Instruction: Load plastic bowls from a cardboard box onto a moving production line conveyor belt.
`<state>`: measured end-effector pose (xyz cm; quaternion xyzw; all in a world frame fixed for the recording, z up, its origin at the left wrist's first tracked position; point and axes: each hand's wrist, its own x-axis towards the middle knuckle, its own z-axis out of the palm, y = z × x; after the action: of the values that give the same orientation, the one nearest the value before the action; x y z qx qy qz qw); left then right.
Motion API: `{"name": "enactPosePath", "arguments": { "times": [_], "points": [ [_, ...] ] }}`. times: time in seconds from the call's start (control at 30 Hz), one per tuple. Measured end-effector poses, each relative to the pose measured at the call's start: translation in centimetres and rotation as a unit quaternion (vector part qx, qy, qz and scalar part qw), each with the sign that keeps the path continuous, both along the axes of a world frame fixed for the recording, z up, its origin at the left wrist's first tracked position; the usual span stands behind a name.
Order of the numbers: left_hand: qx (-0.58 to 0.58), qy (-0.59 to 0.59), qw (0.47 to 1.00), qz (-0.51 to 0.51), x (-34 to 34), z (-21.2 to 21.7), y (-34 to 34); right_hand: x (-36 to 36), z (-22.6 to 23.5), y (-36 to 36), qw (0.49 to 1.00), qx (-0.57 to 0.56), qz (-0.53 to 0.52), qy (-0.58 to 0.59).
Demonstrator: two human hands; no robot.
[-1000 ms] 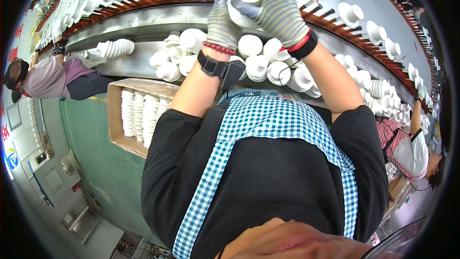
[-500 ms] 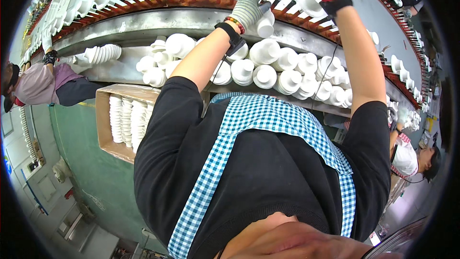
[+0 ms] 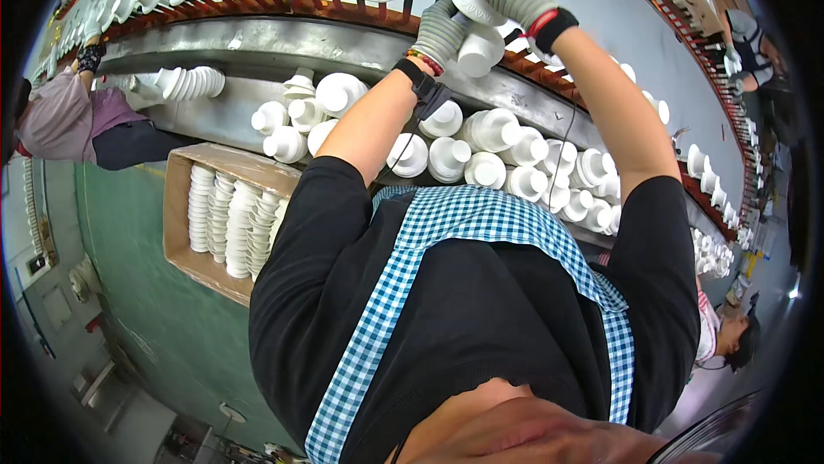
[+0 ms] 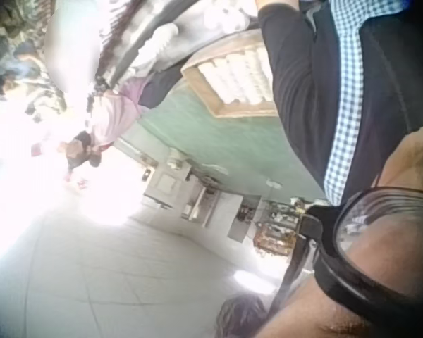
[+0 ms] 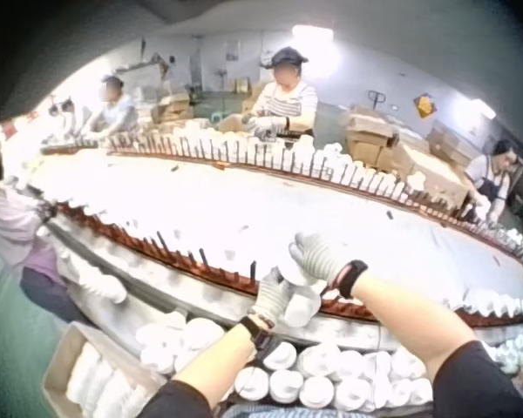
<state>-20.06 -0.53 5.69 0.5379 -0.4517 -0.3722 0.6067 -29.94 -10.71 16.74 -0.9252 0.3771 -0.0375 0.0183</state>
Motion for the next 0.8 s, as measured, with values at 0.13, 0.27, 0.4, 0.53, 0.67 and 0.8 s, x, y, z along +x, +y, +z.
{"name": "enactPosePath", "arguments": {
  "times": [0.13, 0.27, 0.4, 0.53, 0.67, 0.8],
  "points": [
    [0.029, 0.002, 0.998, 0.055, 0.6, -0.7, 1.1, 2.5, -2.0, 2.6, 0.997, -0.068, 0.008, -0.044],
    [0.031, 0.083, 0.975, 0.203, 0.9, -3.1, 3.6, 6.5, -4.1, 3.5, 0.978, -0.201, 0.057, -0.029],
    [0.092, 0.079, 0.967, 0.223, 3.1, -4.5, 5.7, 7.1, -2.4, 5.1, 0.993, -0.036, 0.039, -0.109],
    [0.022, 0.135, 0.990, -0.033, 4.5, -1.3, 6.9, 1.2, -0.1, 12.0, 0.976, -0.055, 0.090, -0.189],
    [0.152, 0.498, 0.853, -0.035, -0.5, 3.7, 9.4, -5.7, 1.3, 16.3, 0.982, 0.033, 0.074, -0.171],
    [0.091, 0.388, 0.913, -0.082, -7.3, 5.7, 8.1, -14.2, 4.1, 14.5, 0.932, 0.081, 0.057, -0.349]
  ]
}}
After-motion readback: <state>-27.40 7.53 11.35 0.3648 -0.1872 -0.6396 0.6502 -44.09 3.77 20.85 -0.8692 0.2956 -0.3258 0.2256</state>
